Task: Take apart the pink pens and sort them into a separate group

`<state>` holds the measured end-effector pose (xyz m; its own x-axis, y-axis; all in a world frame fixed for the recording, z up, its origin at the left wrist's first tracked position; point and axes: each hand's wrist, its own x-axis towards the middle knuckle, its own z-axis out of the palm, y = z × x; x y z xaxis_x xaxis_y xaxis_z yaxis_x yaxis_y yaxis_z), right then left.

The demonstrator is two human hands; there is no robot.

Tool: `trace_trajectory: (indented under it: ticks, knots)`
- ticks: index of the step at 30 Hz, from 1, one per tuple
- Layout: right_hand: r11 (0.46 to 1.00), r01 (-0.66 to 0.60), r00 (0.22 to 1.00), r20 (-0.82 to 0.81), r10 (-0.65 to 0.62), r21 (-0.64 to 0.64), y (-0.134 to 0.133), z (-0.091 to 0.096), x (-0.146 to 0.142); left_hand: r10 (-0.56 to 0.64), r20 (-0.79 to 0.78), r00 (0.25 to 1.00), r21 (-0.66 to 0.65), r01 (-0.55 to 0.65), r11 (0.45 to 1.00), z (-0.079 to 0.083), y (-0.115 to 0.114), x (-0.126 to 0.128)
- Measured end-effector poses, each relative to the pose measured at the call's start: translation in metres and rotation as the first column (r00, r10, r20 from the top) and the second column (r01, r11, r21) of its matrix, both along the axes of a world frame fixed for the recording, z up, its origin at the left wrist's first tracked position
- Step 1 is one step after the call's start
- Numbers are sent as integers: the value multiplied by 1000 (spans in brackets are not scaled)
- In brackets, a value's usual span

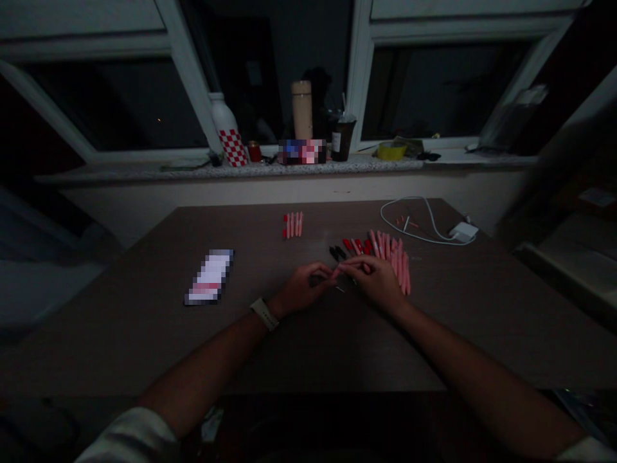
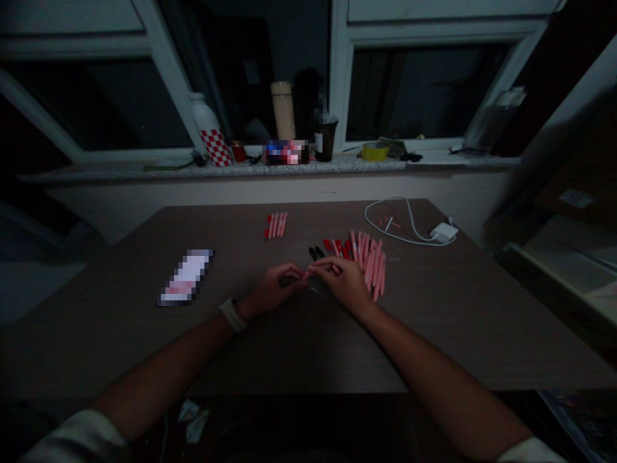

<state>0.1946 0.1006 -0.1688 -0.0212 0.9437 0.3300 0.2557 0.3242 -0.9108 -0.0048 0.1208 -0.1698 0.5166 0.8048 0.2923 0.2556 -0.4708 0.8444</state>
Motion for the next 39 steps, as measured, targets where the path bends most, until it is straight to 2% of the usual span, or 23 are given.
trace_trajectory:
  ticks: [4,6,9,13,16,18,24,28,35,37,39]
  knots:
    - [999,22,999,-44,-20,32,2,-3,-1,102,112,988,-82,-94,992,-1,6,0]
    - [999,12,1000,17,-13,45,4,-5,1,153,189,970,-139,-127,982,-2,9,-1]
    - [997,-39,978,209,24,66,5,-9,3,194,294,936,-182,-144,973,-2,14,-1]
    - [985,-136,840,539,58,105,4,-13,5,255,333,908,-165,-211,964,-6,19,-1]
    - [977,-189,738,671,74,100,2,-13,4,304,327,895,-137,-274,952,-10,22,-1]
    - [980,-180,686,725,62,86,1,-12,3,298,336,893,-135,-267,954,-12,23,-1]
    - [991,-127,571,820,47,31,-4,-6,-1,258,410,875,-204,-188,961,-16,27,-3]
    - [993,-115,503,863,55,3,-7,0,-6,299,389,871,-191,-241,952,-16,29,-3]
    - [997,-57,365,928,73,-56,-10,6,-13,359,279,891,-84,-349,933,-15,27,-2]
    - [997,-58,356,931,74,-57,-9,5,-13,350,262,900,-52,-349,936,-17,27,-2]
    - [996,-81,389,919,68,-40,-9,3,-10,343,251,905,-36,-345,938,-18,28,-3]
